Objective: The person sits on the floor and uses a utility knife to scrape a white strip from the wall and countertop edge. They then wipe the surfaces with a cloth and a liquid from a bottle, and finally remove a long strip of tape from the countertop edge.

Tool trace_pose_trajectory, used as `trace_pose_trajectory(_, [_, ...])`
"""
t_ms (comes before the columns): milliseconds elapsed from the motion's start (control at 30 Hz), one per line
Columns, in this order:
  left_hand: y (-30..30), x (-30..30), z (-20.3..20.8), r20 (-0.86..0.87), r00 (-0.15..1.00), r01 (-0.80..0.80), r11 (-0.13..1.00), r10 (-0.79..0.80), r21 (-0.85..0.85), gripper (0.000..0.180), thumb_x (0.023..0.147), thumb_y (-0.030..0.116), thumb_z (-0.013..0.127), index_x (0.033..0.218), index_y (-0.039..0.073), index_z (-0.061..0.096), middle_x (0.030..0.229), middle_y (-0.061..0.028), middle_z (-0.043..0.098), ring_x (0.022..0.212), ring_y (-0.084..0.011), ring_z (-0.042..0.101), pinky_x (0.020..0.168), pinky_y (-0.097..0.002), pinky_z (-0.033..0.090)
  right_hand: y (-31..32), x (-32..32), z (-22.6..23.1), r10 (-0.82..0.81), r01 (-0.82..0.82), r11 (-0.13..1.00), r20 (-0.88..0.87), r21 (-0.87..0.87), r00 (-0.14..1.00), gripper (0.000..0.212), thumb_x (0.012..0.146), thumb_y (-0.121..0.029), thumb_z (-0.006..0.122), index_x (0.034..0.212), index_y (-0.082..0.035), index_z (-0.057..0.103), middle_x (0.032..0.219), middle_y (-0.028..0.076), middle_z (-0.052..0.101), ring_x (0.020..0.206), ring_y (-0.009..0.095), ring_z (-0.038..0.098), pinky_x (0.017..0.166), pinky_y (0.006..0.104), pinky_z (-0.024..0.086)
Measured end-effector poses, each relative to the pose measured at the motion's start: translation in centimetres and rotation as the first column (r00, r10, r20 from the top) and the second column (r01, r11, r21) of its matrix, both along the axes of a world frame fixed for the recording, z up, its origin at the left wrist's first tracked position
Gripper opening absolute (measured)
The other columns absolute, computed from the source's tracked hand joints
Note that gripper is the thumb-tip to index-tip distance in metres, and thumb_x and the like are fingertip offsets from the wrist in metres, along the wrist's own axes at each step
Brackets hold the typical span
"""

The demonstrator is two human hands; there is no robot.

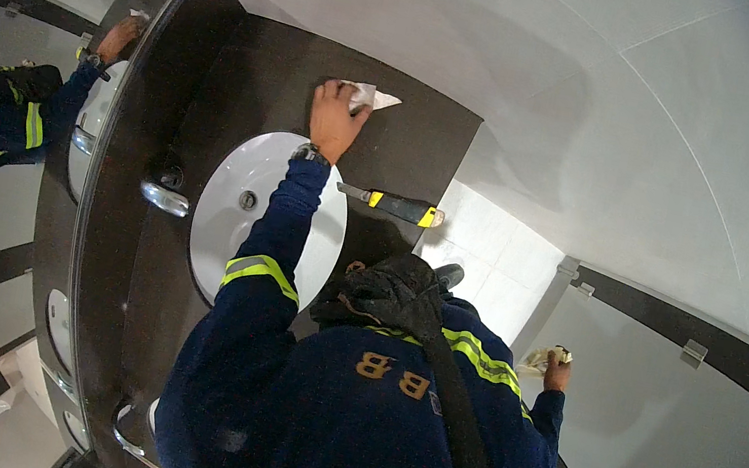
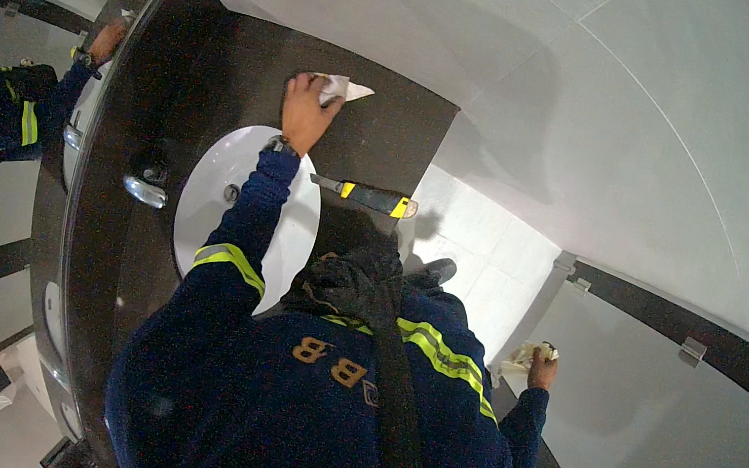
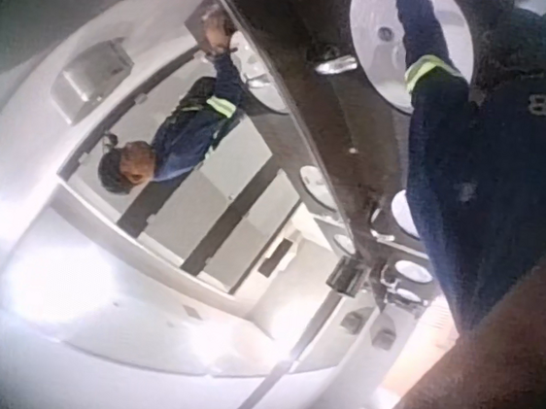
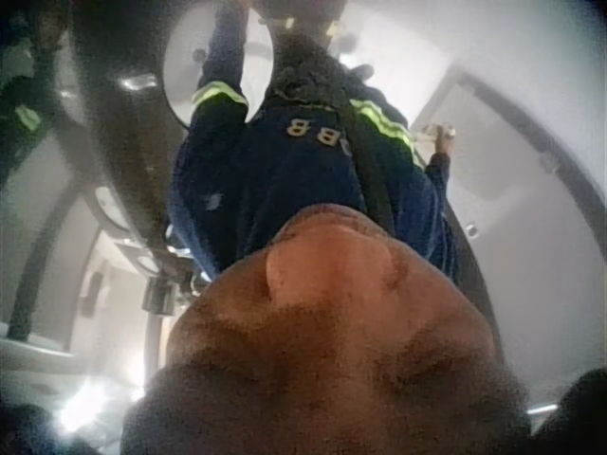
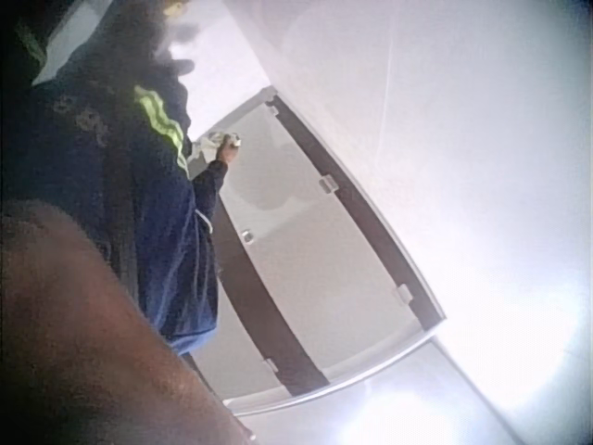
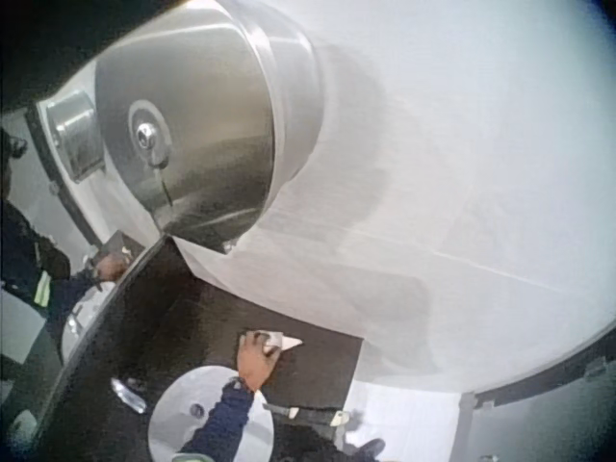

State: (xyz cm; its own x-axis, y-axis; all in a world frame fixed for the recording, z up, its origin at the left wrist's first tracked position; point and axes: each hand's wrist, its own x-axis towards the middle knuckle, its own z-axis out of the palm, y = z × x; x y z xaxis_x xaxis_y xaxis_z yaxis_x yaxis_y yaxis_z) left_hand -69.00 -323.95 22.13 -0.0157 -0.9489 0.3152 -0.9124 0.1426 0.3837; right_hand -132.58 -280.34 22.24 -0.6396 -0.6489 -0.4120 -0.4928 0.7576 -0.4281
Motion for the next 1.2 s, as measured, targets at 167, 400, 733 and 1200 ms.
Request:
trace_pose_trajectory(167, [-3.3, 1.7, -2.0, -0.156, 0.986, -0.053, 0.998, 0.057, 0.03, 0.027, 0.087, 0.003, 0.063, 0.113, 0.003, 0.07, 0.118, -0.018, 0.061, 0.115, -0.0397, 0.056, 0.098, -0.0478, 0.049, 0.4, -0.8, 0.4, 0.058, -0.058, 0.998, -0.048, 0.005, 0.997, 0.042, 0.093, -0.031, 0.071, 0.123, -0.003, 0.065, 0.103, 0.01, 0.071, 0.092, 0.022, 0.067, 0.083, 0.0374, 0.053])
trace_pose_trajectory(400, [-7.8, 6.5, -3.2, -0.063, 0.987, -0.157, 0.976, 0.149, -0.153, 0.027, 0.085, 0.009, 0.067, 0.111, 0.005, 0.071, 0.121, -0.0182, 0.061, 0.115, -0.0396, 0.056, 0.1, -0.0475, 0.048, 3.3, -1.4, 0.4, 0.042, -0.042, 0.999, 0.042, 0.019, 0.998, 0.037, 0.094, -0.028, 0.071, 0.121, -0.003, 0.065, 0.105, 0.011, 0.071, 0.094, 0.023, 0.067, 0.083, 0.0371, 0.054])
trace_pose_trajectory(733, [-10.6, 10.3, -3.1, -0.241, 0.902, -0.403, 0.9, 0.359, -0.168, 0.026, 0.083, 0.007, 0.07, 0.108, 0.003, 0.065, 0.106, -0.0223, 0.066, 0.098, -0.0434, 0.064, 0.088, -0.0509, 0.053, 4.5, -1.7, -0.6, 0.029, -0.03, 0.999, 0.007, 0.041, 1.0, 0.036, 0.091, -0.022, 0.072, 0.12, -0.003, 0.064, 0.098, 0.008, 0.069, 0.082, 0.019, 0.065, 0.073, 0.035, 0.055])
trace_pose_trajectory(1200, [-13.5, 5.0, -3.5, -0.372, 0.703, -0.618, 0.78, 0.606, 0.101, 0.018, 0.08, 0.019, 0.077, 0.094, 0.009, 0.072, 0.099, -0.012, 0.071, 0.095, -0.035, 0.069, 0.082, -0.047, 0.055, 3.5, -2.3, -0.2, 0.099, -0.099, 0.994, 0.0, 0.055, 0.995, 0.034, 0.093, -0.023, 0.071, 0.12, -0.003, 0.064, 0.104, 0.013, 0.071, 0.092, 0.024, 0.068, 0.083, 0.0389, 0.055])
